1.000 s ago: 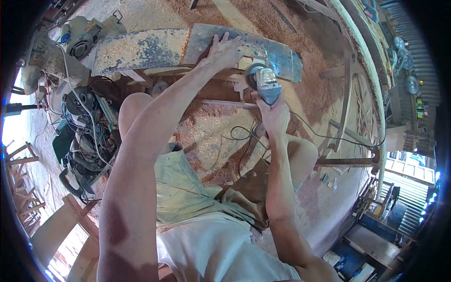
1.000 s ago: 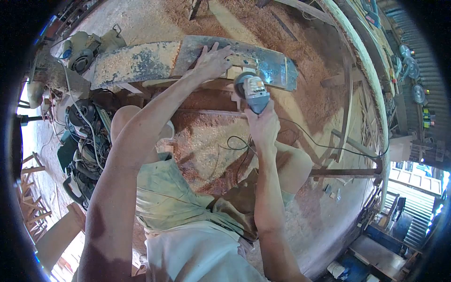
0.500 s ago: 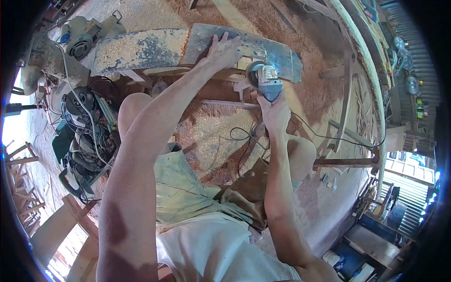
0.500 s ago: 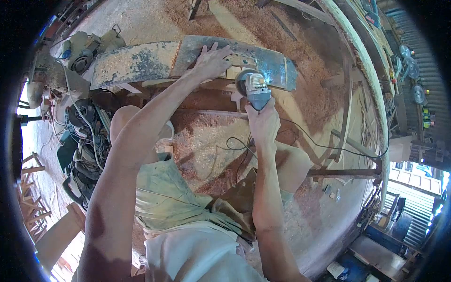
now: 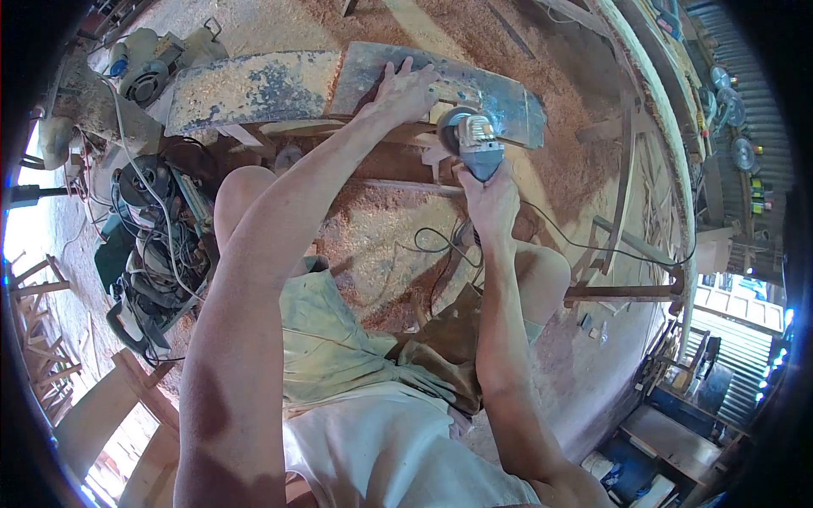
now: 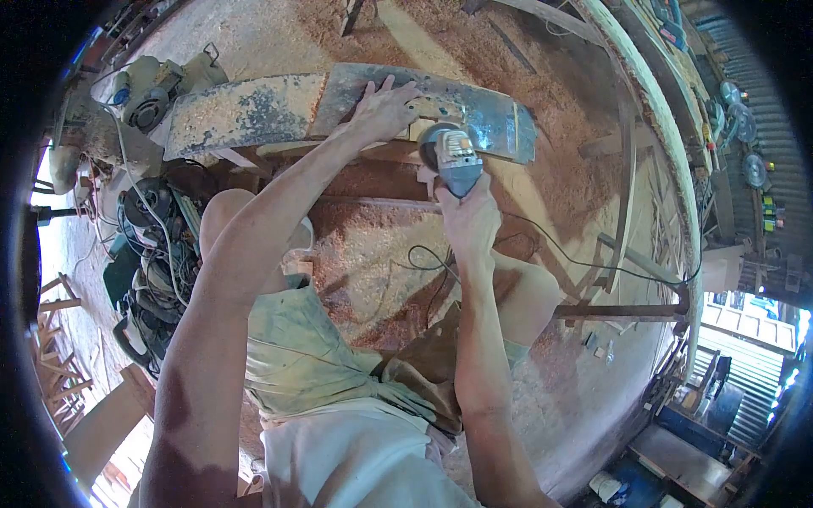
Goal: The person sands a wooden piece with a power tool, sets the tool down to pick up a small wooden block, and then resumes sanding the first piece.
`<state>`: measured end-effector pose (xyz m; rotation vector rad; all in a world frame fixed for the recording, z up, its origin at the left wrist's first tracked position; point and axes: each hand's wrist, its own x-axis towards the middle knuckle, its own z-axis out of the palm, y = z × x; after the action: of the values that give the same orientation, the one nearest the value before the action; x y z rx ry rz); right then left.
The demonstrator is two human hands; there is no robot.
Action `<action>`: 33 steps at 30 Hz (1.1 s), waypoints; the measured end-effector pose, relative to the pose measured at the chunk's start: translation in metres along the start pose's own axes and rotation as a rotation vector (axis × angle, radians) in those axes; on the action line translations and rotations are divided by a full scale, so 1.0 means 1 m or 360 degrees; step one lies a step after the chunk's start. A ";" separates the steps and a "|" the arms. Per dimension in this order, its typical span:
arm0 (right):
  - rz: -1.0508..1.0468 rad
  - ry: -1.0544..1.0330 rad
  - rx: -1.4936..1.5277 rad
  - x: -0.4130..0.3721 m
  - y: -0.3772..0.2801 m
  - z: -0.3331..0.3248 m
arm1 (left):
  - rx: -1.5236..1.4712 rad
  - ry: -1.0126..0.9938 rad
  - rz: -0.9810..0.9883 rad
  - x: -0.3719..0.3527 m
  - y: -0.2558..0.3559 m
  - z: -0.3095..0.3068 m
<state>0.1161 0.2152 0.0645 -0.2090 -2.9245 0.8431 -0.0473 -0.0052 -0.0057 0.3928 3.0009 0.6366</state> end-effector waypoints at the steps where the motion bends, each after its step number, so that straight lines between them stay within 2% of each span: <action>1: -0.0044 -0.0017 0.0003 -0.002 0.001 0.003 | 0.0023 0.0006 0.0024 0.001 -0.003 0.001; 5: -0.0122 -0.0034 -0.0016 -0.002 -0.001 0.002 | 0.0016 -0.0075 -0.0011 -0.001 0.000 -0.003; 8: 0.0054 -0.0007 -0.0063 0.005 0.011 -0.005 | 0.0027 -0.0118 -0.0038 0.000 0.001 -0.005; 12: 0.0189 0.0180 0.0104 0.007 0.025 -0.014 | 0.0047 -0.0132 -0.0048 0.001 0.002 -0.005; 15: 0.0146 0.0140 0.0052 0.003 0.020 -0.012 | 0.0083 -0.0102 -0.0029 0.003 -0.002 -0.002; 18: 0.0116 -0.0039 -0.0053 -0.006 0.006 -0.001 | 0.0067 -0.0060 -0.0010 0.004 -0.005 0.003; 21: -0.0071 -0.0128 0.0045 -0.013 -0.003 0.003 | 0.0058 -0.0027 0.0036 0.002 -0.006 0.003; 28: 0.0181 -0.0109 0.0025 -0.005 0.002 -0.012 | -0.0054 0.0031 0.0082 0.008 -0.018 0.011; 33: -0.0063 -0.0092 0.0015 -0.008 0.000 0.003 | -0.0037 -0.0020 0.0069 0.007 -0.017 0.006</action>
<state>0.1241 0.2120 0.0619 -0.1273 -2.9667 0.8714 -0.0578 -0.0161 -0.0181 0.4602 2.9776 0.6692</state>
